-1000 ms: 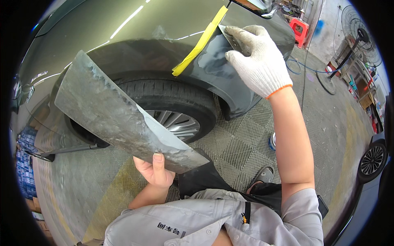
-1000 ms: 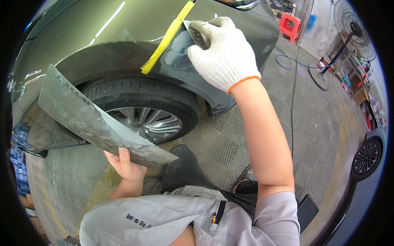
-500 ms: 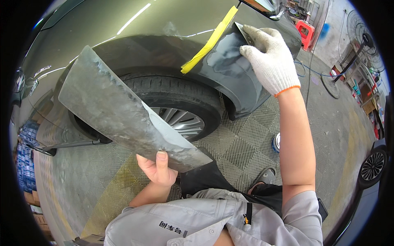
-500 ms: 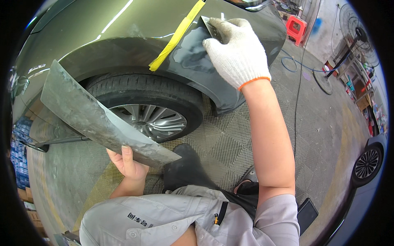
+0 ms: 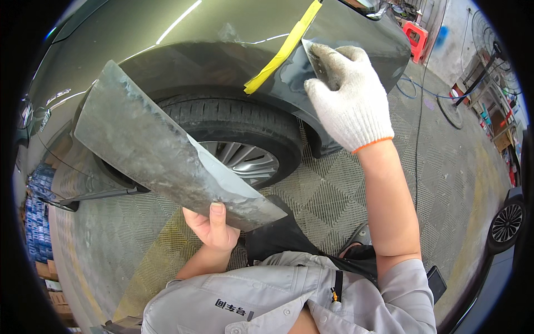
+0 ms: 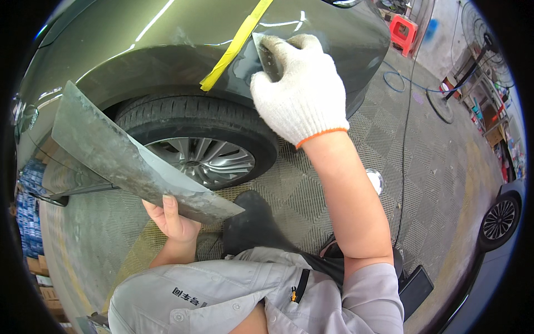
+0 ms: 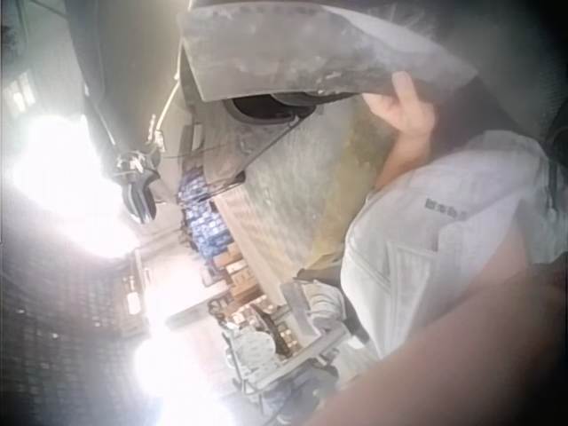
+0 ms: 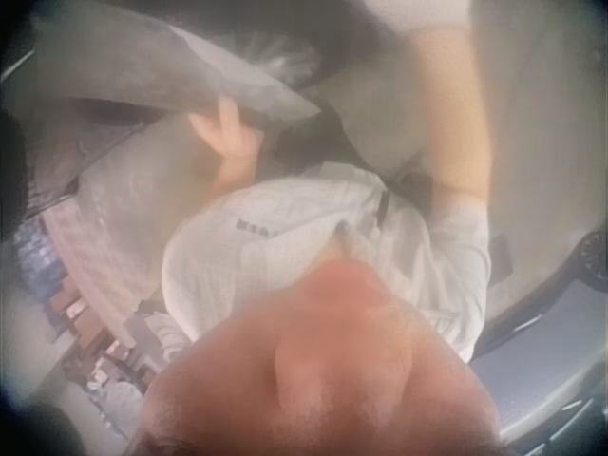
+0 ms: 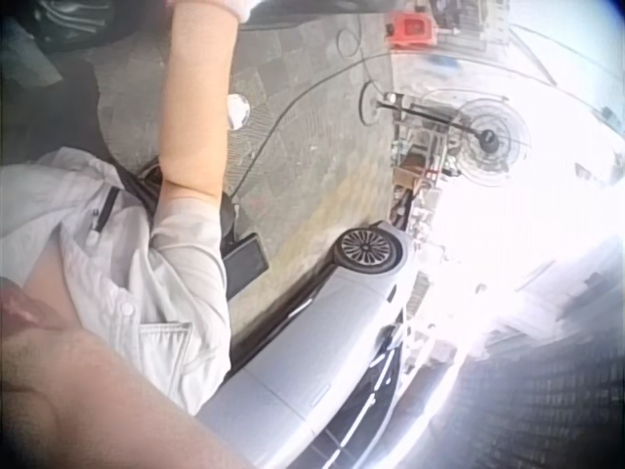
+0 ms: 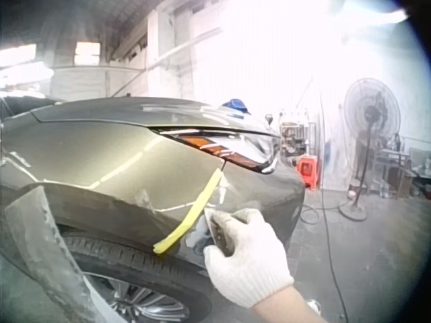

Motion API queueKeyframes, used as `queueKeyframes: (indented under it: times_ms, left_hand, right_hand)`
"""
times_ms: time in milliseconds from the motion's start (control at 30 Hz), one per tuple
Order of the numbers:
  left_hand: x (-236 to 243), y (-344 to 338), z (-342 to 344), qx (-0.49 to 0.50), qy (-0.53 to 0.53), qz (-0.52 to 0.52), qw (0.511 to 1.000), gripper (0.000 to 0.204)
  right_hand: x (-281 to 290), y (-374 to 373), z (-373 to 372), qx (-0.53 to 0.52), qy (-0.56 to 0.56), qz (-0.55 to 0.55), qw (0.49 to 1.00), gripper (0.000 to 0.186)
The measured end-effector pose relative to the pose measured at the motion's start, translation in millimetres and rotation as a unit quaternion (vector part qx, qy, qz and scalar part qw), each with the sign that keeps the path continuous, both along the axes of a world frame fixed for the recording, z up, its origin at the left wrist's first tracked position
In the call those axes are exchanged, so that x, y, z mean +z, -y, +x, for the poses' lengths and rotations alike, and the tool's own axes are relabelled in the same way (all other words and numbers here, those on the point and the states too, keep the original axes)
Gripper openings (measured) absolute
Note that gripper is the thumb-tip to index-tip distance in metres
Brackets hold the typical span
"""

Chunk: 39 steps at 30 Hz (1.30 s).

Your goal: The person applies body filler to a damaged area on the front bumper of a car using a putty knife and a sanding block. They spread the filler, smooth it, and then sand the area to level the surface.

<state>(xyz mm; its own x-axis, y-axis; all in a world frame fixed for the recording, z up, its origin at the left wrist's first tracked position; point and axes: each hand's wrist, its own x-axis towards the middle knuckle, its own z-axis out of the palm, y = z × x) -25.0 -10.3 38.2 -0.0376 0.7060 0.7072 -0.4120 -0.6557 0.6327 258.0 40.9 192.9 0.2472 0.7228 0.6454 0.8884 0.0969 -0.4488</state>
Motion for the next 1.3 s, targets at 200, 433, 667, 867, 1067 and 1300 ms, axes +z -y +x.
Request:
queueKeyframes:
  times_ms: [200,433,667,867,1067,1300]
  left_hand:
    - [-1.0,-0.5,-1.2,0.023,-0.012,0.001,1.0,0.045]
    - [-0.8,0.3,-6.6,0.056,0.009,-0.02,0.998,0.052]
    - [-1.5,-0.8,-10.5,0.025,-0.009,0.005,1.0,0.059]
    - [8.9,-1.9,-3.1,0.0,-0.003,-0.005,1.0,0.055]
    - [29.2,-13.9,21.7,-0.022,0.037,-0.059,0.997,0.051]
    - [58.3,-17.7,25.5,-0.032,0.086,0.012,0.996,0.054]
  right_hand:
    - [-14.4,3.9,-20.4,0.002,0.02,0.079,0.997,0.049]
    - [-31.1,15.6,-48.4,-0.024,0.004,0.077,0.997,0.06]
    - [-54.7,20.8,-70.1,-0.017,-0.022,0.074,0.997,0.061]
    - [-62.1,47.8,-55.2,0.132,-0.146,0.015,0.98,0.064]
    - [-80.3,86.8,-13.0,0.589,-0.285,-0.014,0.756,0.072]
    - [-75.0,80.8,20.2,0.329,-0.048,-0.035,0.942,0.07]
